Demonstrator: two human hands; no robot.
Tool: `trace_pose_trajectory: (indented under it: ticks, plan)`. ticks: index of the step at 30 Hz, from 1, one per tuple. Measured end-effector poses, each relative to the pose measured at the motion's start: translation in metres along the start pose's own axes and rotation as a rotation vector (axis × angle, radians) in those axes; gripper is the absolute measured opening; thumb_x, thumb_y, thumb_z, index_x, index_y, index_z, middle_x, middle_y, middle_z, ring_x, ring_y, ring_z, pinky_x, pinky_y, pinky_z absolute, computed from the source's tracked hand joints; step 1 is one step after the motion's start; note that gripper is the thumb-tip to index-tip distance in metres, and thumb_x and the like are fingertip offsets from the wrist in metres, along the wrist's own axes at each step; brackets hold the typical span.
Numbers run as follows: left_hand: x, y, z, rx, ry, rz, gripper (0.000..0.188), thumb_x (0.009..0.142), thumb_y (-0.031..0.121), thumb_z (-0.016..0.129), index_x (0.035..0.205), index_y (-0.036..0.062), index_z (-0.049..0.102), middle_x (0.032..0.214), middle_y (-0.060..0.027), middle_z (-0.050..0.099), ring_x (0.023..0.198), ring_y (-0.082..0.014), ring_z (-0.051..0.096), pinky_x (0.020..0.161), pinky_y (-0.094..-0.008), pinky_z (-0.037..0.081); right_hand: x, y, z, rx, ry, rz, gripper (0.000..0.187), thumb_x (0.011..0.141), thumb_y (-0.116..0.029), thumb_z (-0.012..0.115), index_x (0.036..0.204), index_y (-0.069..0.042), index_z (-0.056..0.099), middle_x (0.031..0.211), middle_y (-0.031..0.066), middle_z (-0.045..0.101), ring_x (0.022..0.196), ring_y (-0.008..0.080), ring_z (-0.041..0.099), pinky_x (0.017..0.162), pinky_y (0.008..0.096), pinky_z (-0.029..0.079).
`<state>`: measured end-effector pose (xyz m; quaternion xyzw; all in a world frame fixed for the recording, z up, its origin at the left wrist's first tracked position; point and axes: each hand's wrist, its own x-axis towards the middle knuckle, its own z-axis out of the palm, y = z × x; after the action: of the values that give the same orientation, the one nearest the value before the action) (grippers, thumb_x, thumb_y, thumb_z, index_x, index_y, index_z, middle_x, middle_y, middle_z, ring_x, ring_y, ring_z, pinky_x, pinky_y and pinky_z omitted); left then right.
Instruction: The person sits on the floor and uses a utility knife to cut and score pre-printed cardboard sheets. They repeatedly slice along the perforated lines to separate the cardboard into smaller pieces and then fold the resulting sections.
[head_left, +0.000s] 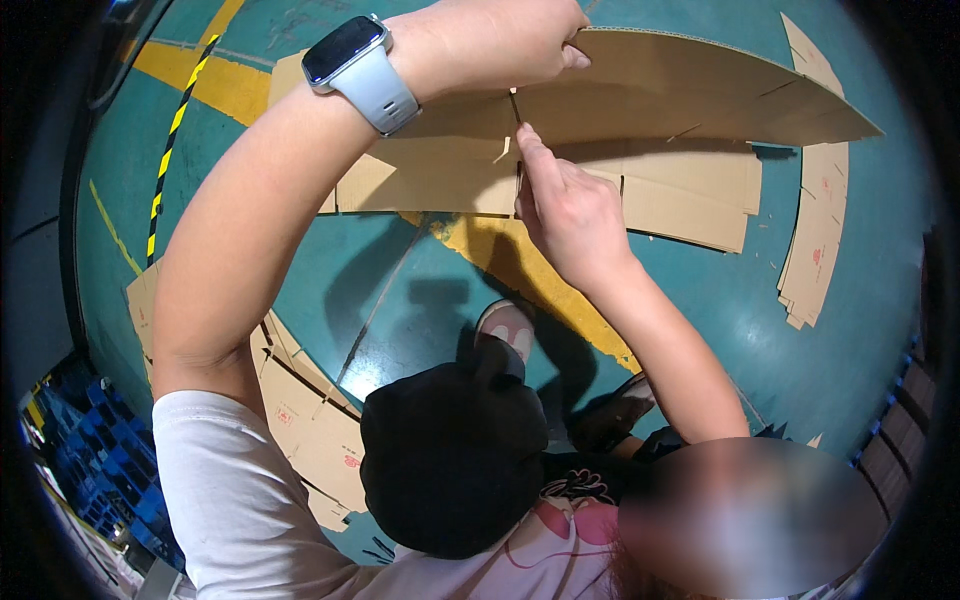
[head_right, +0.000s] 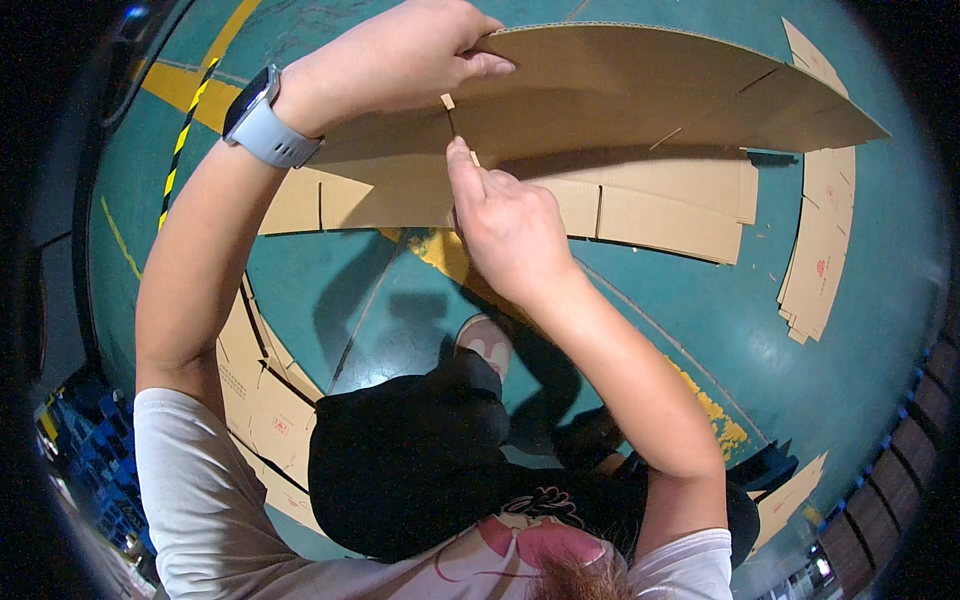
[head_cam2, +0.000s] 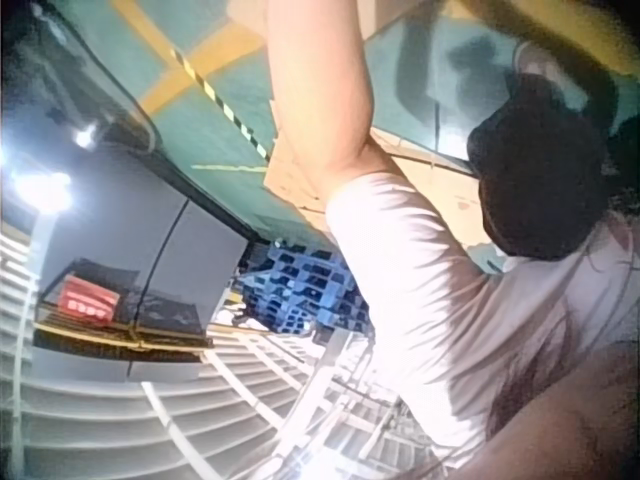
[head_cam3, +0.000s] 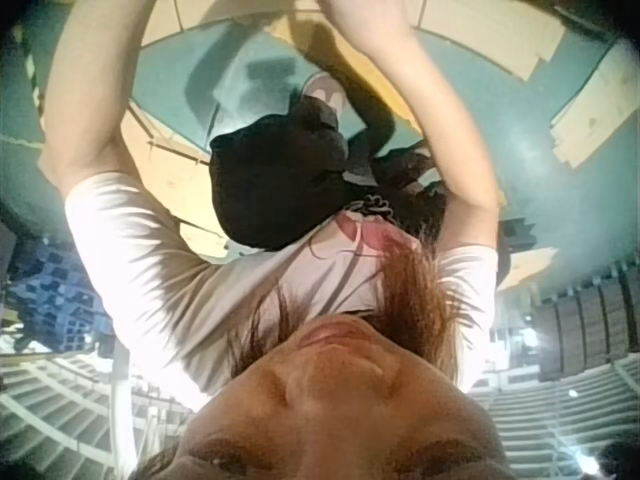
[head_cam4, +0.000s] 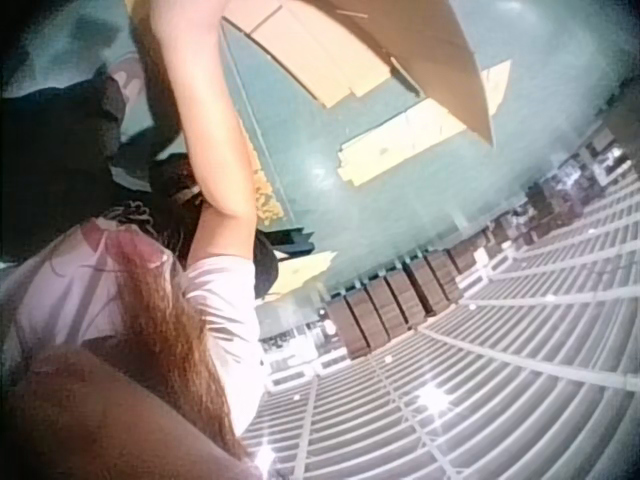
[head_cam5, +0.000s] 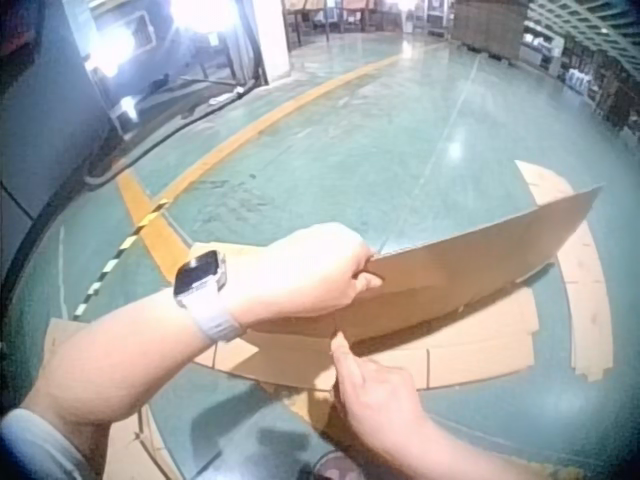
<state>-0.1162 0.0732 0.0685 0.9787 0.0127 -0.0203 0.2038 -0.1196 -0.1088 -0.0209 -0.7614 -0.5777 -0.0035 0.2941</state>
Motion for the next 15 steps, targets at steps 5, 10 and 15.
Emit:
trace_pose_trajectory:
  ticks: [5, 10, 15]
  plan:
    - [0.000, -0.001, -0.001, -0.025, -0.018, 0.006, 0.025, 0.083, 0.021, 0.060, 0.079, -0.0037, 0.064, 0.075, -0.0279, 0.060, 0.075, -0.0436, 0.059, 0.068, -0.0454, 0.047, 0.009, 0.005, -0.010, -0.042, 0.007, -0.058, 0.044, 0.073, -0.005, 0.061, 0.114, 0.006, 0.050, 0.070, 0.0109, 0.059, 0.067, 0.0229, 0.062, 0.055, 0.0339, 0.051]
    - [-0.001, 0.003, -0.002, -0.043, -0.025, -0.001, 0.026, 0.083, 0.021, 0.060, 0.078, -0.0047, 0.064, 0.075, -0.0281, 0.060, 0.076, -0.0434, 0.060, 0.068, -0.0454, 0.048, 0.016, 0.013, -0.003, -0.067, 0.006, -0.048, 0.042, 0.072, -0.005, 0.062, 0.111, 0.004, 0.051, 0.071, 0.0106, 0.059, 0.067, 0.0232, 0.063, 0.055, 0.0338, 0.051]
    - [-0.004, 0.005, -0.008, -0.038, -0.052, 0.007, 0.027, 0.083, 0.021, 0.060, 0.078, -0.0050, 0.063, 0.075, -0.0279, 0.060, 0.076, -0.0436, 0.060, 0.069, -0.0456, 0.048, 0.010, 0.009, -0.003, -0.078, 0.000, -0.040, 0.044, 0.073, -0.005, 0.061, 0.115, 0.004, 0.050, 0.070, 0.0098, 0.059, 0.067, 0.0233, 0.063, 0.055, 0.0340, 0.051]
